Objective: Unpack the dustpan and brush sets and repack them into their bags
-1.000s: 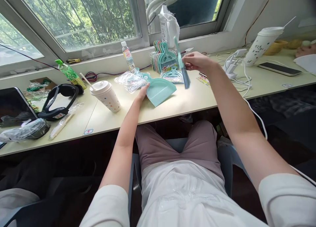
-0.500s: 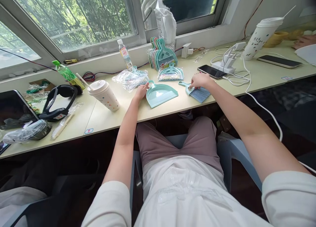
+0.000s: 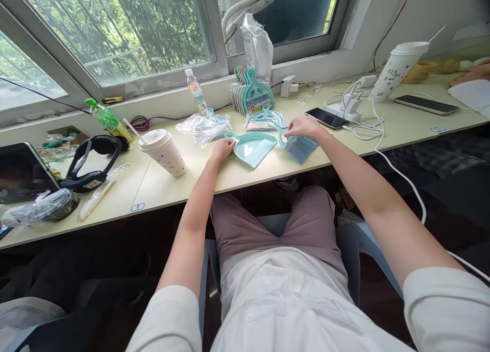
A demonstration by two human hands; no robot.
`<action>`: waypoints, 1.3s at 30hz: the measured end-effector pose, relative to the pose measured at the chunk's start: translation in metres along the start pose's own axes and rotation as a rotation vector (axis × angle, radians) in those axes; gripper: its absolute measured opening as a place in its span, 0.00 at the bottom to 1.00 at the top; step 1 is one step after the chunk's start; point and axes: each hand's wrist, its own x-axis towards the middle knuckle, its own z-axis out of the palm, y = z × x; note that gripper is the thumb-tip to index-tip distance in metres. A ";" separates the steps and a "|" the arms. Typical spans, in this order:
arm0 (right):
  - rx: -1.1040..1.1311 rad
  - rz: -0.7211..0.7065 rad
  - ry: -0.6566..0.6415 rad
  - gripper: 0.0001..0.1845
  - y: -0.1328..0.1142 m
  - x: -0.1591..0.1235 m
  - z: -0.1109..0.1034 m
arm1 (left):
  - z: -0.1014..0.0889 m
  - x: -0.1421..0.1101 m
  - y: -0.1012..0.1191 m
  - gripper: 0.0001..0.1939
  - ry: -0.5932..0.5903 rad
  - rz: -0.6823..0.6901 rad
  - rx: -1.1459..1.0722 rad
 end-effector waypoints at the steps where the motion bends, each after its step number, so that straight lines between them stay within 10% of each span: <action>1: 0.010 -0.029 0.008 0.22 -0.011 -0.002 -0.005 | 0.001 0.000 0.000 0.28 -0.017 -0.003 -0.001; 8: -0.107 -0.313 -0.080 0.15 -0.098 0.004 0.003 | 0.002 -0.003 0.012 0.26 -0.261 0.086 -0.222; 11: -0.084 -0.373 -0.108 0.14 -0.114 0.010 0.017 | -0.006 -0.003 0.013 0.20 0.000 0.088 -0.072; 14: -0.007 -0.377 -0.087 0.15 -0.115 0.014 0.027 | -0.016 -0.001 0.003 0.08 0.308 0.148 0.163; 18: 0.035 -0.368 -0.067 0.16 -0.109 0.015 0.034 | -0.017 0.001 -0.012 0.25 0.134 0.205 0.300; 28: 0.106 -0.390 -0.107 0.14 -0.119 0.014 0.039 | -0.001 0.003 -0.011 0.18 0.069 0.503 0.572; 39: 0.084 -0.353 -0.217 0.12 -0.115 0.011 0.031 | 0.006 0.000 0.004 0.18 0.005 0.460 0.723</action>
